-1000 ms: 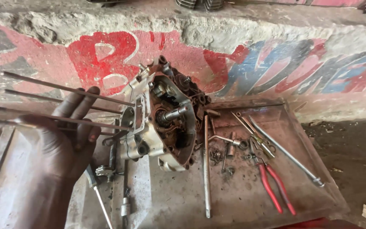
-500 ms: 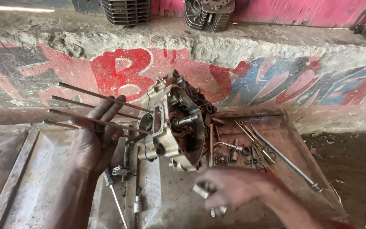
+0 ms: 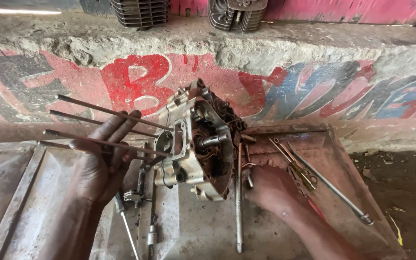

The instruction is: Separating the two halves of a motorcycle engine crankcase using a prying tool and hands.

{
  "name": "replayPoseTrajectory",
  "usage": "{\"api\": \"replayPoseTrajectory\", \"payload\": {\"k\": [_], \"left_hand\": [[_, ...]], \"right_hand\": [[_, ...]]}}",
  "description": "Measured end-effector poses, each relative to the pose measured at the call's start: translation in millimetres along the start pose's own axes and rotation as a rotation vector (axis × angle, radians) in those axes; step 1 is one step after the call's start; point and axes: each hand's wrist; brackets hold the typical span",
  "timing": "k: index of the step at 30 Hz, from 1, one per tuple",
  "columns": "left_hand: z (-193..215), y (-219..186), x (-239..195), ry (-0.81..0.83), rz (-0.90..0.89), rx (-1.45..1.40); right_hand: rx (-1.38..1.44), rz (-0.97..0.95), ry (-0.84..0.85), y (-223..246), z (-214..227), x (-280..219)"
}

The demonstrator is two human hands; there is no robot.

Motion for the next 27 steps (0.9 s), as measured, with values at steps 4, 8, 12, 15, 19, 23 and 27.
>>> {"api": "replayPoseTrajectory", "payload": {"k": [4,8,12,15,19,23,27], "left_hand": [[-5.2,0.8,-1.9,0.057,0.025,-0.015],[-22.1,-4.8,-6.7,0.083,0.007,0.009],[-50.6,-14.8,-13.8,0.174,-0.03,0.036],[-77.4,-32.3,-25.0,0.227,-0.213,0.598],[-100.1,-26.8,-34.9,0.229,-0.201,0.51],[-130.8,-16.9,-53.2,0.206,-0.175,0.533],[-159.3,-15.7,-71.5,0.221,-0.309,0.839]], "right_hand": [[0.01,0.058,-0.128,-4.5,24.6,-8.6],[0.556,0.321,-0.507,-16.6,37.3,-1.1],[0.822,0.773,-0.514,-7.4,49.2,-31.4],[0.738,0.879,-0.361,2.2,47.0,-44.5],[0.805,0.789,-0.374,6.2,43.3,-44.1],[0.855,0.803,-0.379,4.2,47.3,-48.4],[0.789,0.684,-0.354,0.4,49.2,-50.2]]}}
Point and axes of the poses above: each hand's wrist, its own x-axis towards the middle knuckle, its own z-axis out of the back of the hand, y = z × x
